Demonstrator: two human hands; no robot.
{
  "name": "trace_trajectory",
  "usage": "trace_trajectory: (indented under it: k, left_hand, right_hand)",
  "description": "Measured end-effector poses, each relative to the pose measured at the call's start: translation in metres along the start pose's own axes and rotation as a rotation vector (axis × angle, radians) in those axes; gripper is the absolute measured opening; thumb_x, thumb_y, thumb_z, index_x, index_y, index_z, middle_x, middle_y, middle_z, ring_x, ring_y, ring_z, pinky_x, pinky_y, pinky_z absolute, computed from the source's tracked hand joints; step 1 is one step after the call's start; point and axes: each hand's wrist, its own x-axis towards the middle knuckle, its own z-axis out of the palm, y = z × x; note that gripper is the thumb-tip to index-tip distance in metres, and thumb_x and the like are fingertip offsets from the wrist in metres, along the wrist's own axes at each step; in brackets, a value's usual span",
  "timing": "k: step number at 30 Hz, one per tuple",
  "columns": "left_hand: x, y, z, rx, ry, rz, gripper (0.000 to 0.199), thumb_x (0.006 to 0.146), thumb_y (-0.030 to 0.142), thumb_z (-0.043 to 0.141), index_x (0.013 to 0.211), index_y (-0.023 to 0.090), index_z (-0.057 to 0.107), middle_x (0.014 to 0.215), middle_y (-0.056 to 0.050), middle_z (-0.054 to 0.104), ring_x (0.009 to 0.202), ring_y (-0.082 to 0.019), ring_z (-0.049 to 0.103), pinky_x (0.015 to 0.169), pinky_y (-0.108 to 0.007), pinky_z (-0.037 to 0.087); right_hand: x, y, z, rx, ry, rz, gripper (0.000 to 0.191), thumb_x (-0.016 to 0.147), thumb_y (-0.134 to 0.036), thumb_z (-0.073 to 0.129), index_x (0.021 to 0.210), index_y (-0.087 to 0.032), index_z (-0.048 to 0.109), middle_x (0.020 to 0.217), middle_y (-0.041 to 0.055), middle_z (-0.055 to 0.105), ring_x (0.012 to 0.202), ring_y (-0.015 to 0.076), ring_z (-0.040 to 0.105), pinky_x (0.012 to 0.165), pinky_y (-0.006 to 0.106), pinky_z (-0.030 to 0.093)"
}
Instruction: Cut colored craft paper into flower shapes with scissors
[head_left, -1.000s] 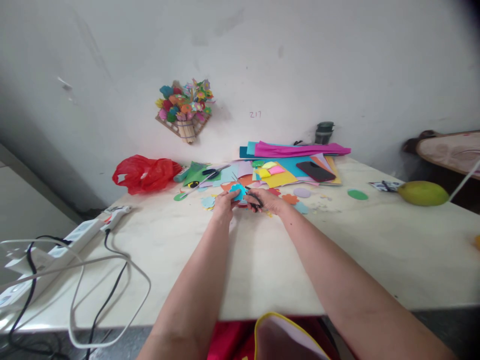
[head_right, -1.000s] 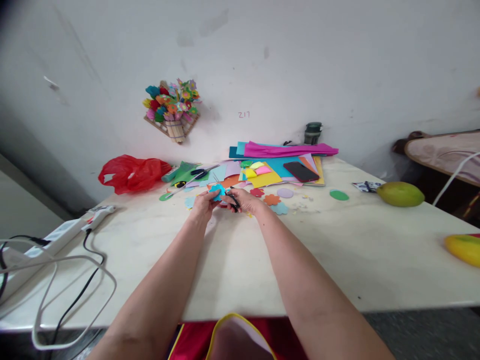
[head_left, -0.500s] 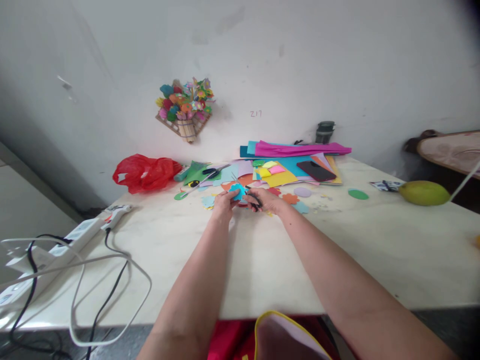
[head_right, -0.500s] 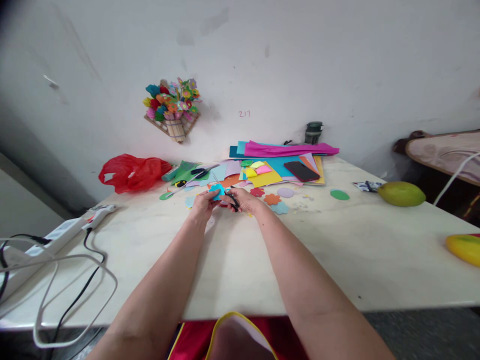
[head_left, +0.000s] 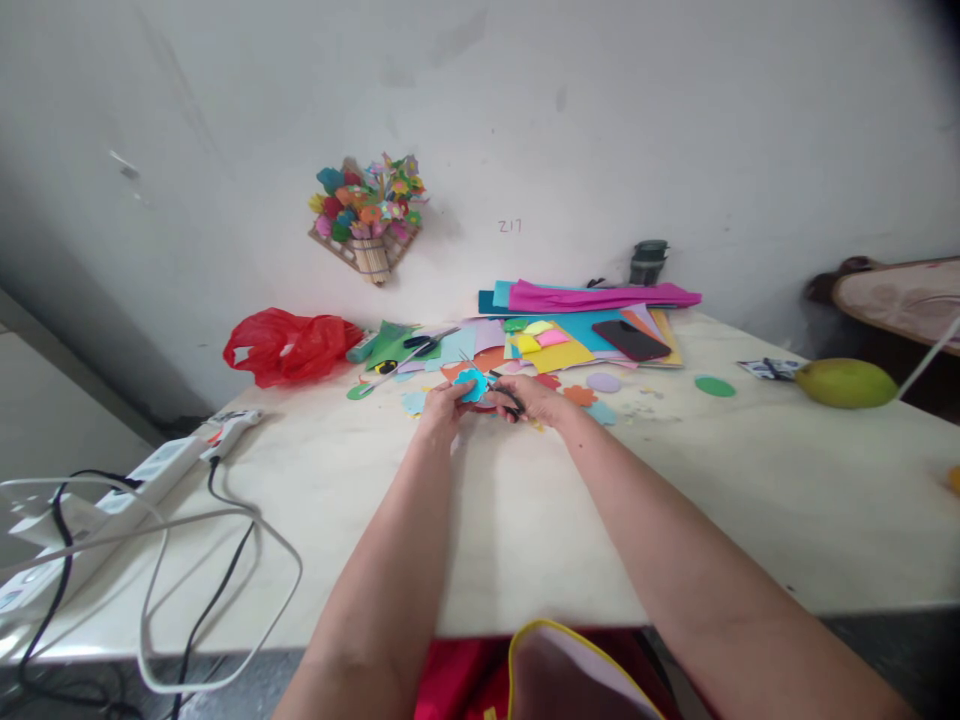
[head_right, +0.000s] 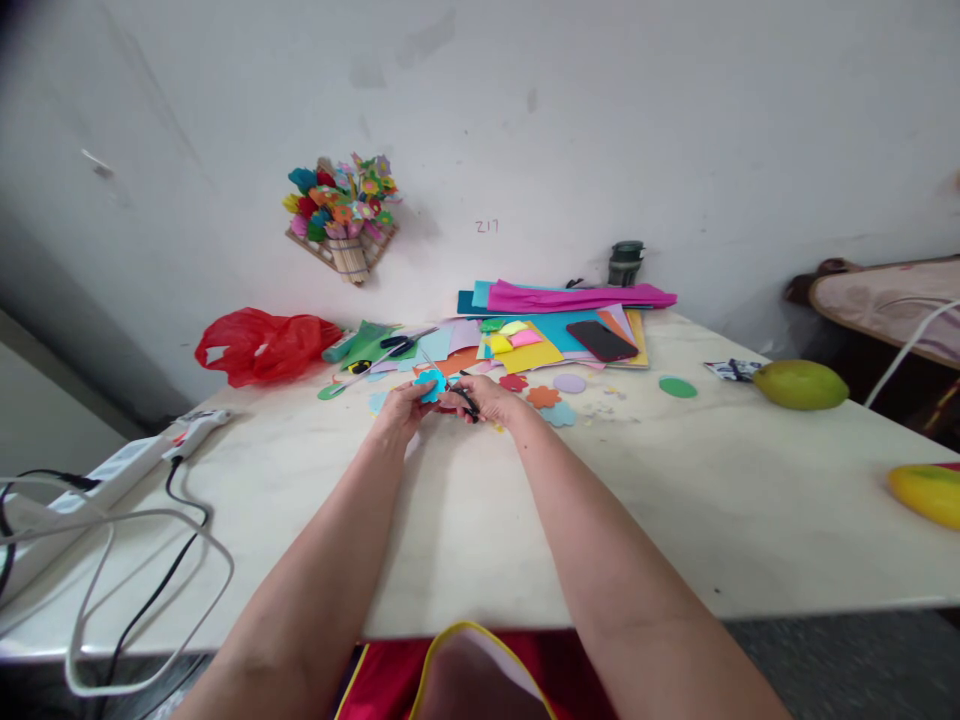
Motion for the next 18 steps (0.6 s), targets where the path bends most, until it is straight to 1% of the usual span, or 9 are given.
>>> trace_trajectory:
  k: [5,10,12,15,18]
  left_hand:
    - [-0.001,0.001,-0.001,0.025,-0.021,-0.009,0.02,0.053,0.016,0.08,0.061,0.013,0.063,0.064,-0.004,0.066,0.057,-0.013,0.059,0.058,-0.026,0.048]
    - [-0.003,0.002,-0.003,0.049,-0.039,-0.001,0.025,0.046,0.018,0.084,0.058,0.013,0.063,0.06,-0.003,0.064,0.055,-0.012,0.057,0.058,-0.025,0.047]
    - [-0.004,0.003,-0.004,0.07,-0.047,-0.002,0.027,0.043,0.019,0.085,0.058,0.013,0.063,0.059,-0.003,0.064,0.054,-0.012,0.057,0.059,-0.025,0.048]
    - [-0.006,0.003,-0.004,0.103,-0.082,0.0,0.029,0.042,0.021,0.087,0.059,0.012,0.065,0.06,-0.004,0.066,0.055,-0.014,0.059,0.061,-0.027,0.049]
    - [-0.008,0.003,-0.004,0.141,-0.117,0.019,0.029,0.043,0.024,0.088,0.06,0.013,0.066,0.062,-0.005,0.067,0.058,-0.016,0.061,0.065,-0.029,0.05]
  right_hand:
    - [0.0,-0.002,-0.001,-0.001,0.011,0.027,0.029,0.065,-0.033,0.08,0.069,-0.016,0.056,0.046,-0.0033,0.055,0.036,0.0076,0.045,0.032,0.018,0.025]
    - [0.0,-0.001,-0.008,-0.02,-0.01,0.065,0.026,0.066,-0.031,0.078,0.065,-0.016,0.057,0.041,-0.0036,0.051,0.036,0.0079,0.044,0.034,0.018,0.029]
    - [0.0,0.001,-0.013,-0.018,-0.007,0.053,0.024,0.068,-0.03,0.076,0.064,-0.016,0.057,0.042,-0.0033,0.052,0.036,0.0076,0.044,0.035,0.018,0.03]
    - [0.001,0.005,-0.021,-0.001,0.037,0.048,0.023,0.071,-0.031,0.072,0.063,-0.016,0.056,0.044,-0.0026,0.053,0.036,0.0072,0.043,0.034,0.019,0.03]
    - [0.0,0.01,-0.028,-0.015,0.061,-0.021,0.026,0.071,-0.033,0.073,0.063,-0.017,0.054,0.049,-0.0013,0.056,0.038,0.0076,0.046,0.034,0.019,0.026]
